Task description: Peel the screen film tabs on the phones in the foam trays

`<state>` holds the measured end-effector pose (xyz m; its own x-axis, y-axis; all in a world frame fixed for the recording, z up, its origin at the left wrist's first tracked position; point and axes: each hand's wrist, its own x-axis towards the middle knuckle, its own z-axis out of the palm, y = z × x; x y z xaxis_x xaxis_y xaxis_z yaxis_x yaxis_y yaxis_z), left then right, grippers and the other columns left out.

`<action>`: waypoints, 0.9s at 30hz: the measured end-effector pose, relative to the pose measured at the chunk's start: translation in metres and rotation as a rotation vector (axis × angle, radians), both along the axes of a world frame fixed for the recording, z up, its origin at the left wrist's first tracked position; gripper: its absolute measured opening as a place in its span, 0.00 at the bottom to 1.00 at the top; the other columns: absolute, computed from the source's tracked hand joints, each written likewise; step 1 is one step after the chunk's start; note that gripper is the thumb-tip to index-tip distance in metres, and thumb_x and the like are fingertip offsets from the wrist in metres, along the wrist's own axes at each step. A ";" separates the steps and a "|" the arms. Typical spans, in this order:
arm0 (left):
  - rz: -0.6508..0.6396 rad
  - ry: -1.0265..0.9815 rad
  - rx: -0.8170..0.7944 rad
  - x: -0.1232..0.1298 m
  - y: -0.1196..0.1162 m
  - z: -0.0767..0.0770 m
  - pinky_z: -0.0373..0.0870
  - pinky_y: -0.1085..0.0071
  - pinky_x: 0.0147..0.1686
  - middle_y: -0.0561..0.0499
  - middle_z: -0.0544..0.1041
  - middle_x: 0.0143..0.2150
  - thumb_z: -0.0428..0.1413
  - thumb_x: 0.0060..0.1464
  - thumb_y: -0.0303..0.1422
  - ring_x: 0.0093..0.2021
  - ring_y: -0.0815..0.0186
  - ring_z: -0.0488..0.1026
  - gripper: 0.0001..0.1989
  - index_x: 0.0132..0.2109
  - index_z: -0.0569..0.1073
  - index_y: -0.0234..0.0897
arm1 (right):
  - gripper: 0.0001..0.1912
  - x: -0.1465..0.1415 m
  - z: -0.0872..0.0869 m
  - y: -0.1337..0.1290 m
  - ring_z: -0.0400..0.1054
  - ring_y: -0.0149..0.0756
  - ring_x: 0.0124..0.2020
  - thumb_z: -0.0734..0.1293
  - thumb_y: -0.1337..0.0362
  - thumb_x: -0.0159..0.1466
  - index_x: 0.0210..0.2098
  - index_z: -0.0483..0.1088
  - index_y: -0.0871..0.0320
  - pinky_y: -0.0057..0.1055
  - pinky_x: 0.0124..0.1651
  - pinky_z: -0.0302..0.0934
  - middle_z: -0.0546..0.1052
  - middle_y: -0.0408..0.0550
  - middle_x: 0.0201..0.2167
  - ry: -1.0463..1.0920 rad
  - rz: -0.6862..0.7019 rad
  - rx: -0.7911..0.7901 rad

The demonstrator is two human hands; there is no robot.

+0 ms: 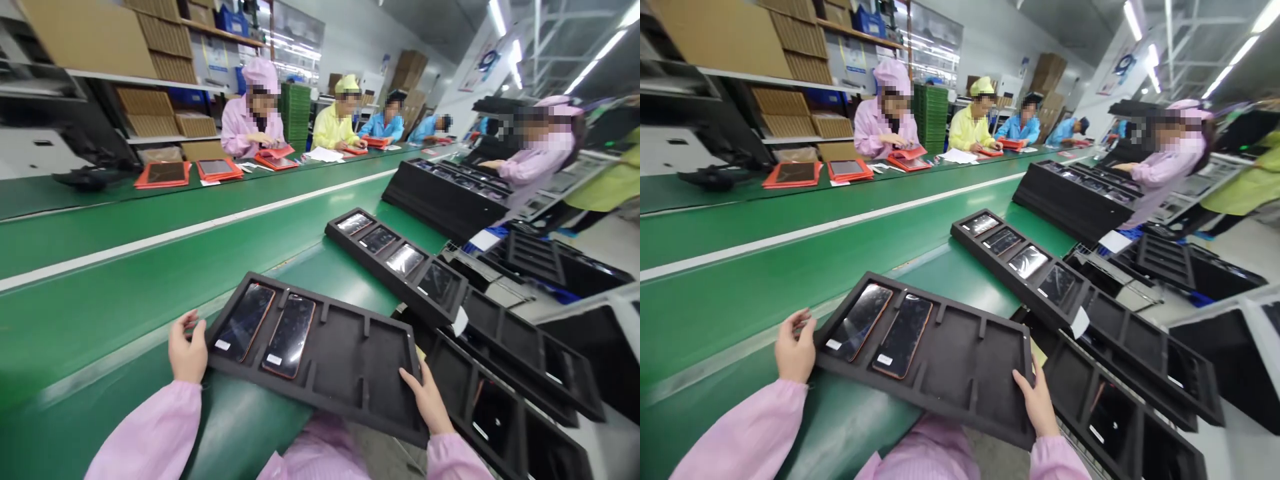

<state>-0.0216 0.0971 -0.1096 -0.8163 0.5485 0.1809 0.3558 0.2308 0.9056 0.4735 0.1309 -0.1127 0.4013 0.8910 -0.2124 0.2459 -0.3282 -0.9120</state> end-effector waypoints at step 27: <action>-0.352 -0.051 -0.051 0.024 0.007 -0.013 0.63 0.55 0.60 0.43 0.71 0.55 0.46 0.59 0.47 0.58 0.54 0.67 0.23 0.54 0.68 0.39 | 0.51 0.009 0.018 0.040 0.71 0.47 0.52 0.76 0.53 0.43 0.65 0.60 0.53 0.37 0.49 0.71 0.72 0.50 0.57 0.249 -0.485 0.145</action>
